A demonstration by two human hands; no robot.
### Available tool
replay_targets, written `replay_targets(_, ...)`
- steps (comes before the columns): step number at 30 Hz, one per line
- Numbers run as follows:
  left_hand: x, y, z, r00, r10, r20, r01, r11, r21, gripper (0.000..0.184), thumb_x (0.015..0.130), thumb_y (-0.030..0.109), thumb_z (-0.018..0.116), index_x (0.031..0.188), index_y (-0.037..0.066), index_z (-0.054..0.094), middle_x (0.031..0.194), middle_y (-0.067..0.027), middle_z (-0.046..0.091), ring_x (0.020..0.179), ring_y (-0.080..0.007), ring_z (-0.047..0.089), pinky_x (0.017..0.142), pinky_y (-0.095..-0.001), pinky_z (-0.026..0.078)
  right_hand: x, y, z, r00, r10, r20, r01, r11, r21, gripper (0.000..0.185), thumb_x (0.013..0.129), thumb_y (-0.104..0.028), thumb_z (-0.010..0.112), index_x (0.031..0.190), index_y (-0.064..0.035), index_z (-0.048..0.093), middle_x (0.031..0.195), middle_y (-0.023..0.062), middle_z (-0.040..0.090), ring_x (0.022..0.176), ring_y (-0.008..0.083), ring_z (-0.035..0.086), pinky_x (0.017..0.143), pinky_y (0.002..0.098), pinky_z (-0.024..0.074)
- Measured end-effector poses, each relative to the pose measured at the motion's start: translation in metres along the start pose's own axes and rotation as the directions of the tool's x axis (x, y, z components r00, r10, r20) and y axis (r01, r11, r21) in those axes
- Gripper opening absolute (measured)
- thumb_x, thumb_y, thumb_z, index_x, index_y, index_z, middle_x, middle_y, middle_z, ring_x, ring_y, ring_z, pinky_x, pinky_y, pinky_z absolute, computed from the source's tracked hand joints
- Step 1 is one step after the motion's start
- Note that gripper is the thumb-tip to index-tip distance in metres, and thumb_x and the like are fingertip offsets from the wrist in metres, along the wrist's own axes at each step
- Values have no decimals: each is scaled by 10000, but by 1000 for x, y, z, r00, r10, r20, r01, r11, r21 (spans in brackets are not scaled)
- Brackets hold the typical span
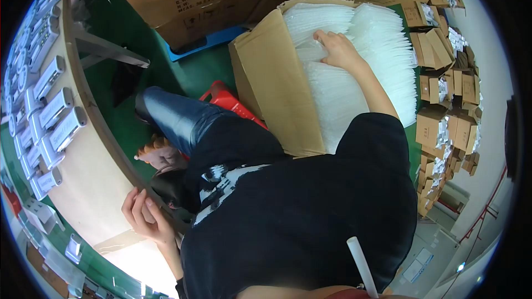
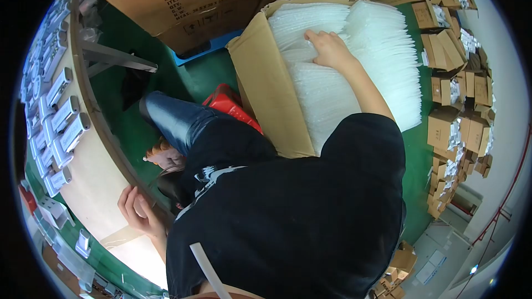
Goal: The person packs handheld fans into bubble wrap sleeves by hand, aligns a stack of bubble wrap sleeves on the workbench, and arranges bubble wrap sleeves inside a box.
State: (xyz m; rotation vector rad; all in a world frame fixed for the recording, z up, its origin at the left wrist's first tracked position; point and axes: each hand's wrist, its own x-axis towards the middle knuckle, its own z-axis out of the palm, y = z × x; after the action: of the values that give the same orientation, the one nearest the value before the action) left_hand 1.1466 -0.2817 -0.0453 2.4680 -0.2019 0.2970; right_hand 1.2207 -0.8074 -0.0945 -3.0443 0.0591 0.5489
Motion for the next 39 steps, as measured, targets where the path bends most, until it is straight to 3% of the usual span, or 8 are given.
replay_targets(6,64,34,22,885,383,266,-366,924,-114,265,686,-68,590,936,8,637,1034,-179,563,943,-313,562,800,-376,465,16,26,30,940,-322,-116,295,934,-202,402,607,-106,718,989,-89,596,961,124,630,912,289,588,781,411,443)
replay_targets(13,141,115,91,367,869,332,-796,478,-371,346,623,87,632,969,62,629,1032,-130,577,946,-258,570,775,-359,471,26,17,3,944,-265,195,281,958,-63,447,586,-98,737,1014,-60,615,829,141,647,825,318,619,666,423,491)
replay_targets(21,191,229,252,517,796,314,-418,555,-719,289,714,36,574,1002,16,569,1019,-162,539,966,-311,550,804,-367,469,-37,9,-43,975,-216,-60,219,975,48,409,519,-29,675,924,-62,627,819,92,635,795,279,603,689,369,478)
replay_targets(26,184,238,358,407,829,384,-884,463,-61,701,723,259,697,1308,14,398,1254,-131,451,1206,-272,391,979,-382,340,-48,9,-35,971,-209,-113,221,969,109,230,538,-20,645,749,-64,564,686,82,572,710,270,582,647,366,465)
replay_targets(29,178,251,353,414,817,402,-910,357,212,909,658,369,737,1363,-15,311,1303,-118,405,1239,-244,332,987,-353,315,-51,12,-34,968,-207,-142,228,962,150,169,558,-13,627,697,-67,547,637,83,551,678,265,576,637,364,457)
replay_targets(32,178,258,353,364,785,502,-925,242,292,918,658,405,727,1360,-22,316,1278,-119,404,1219,-247,335,983,-343,312,-53,14,-35,973,-205,-102,221,959,179,240,535,-12,624,761,-64,560,677,72,553,699,256,567,654,353,458)
replay_targets(35,172,270,354,376,559,739,-917,337,213,916,662,428,719,1348,-39,331,1203,-119,429,1207,-249,327,978,-340,300,-53,16,-36,973,-199,-115,218,958,187,179,565,-10,605,727,-67,555,653,73,551,689,246,571,650,343,448)
replay_targets(39,169,267,354,340,597,726,-870,493,2,964,671,376,731,1426,76,212,1117,-141,453,1082,-280,453,876,-368,389,-53,18,-29,965,-195,-173,226,956,186,131,589,-5,586,699,-70,556,631,74,549,684,236,576,645,332,440)
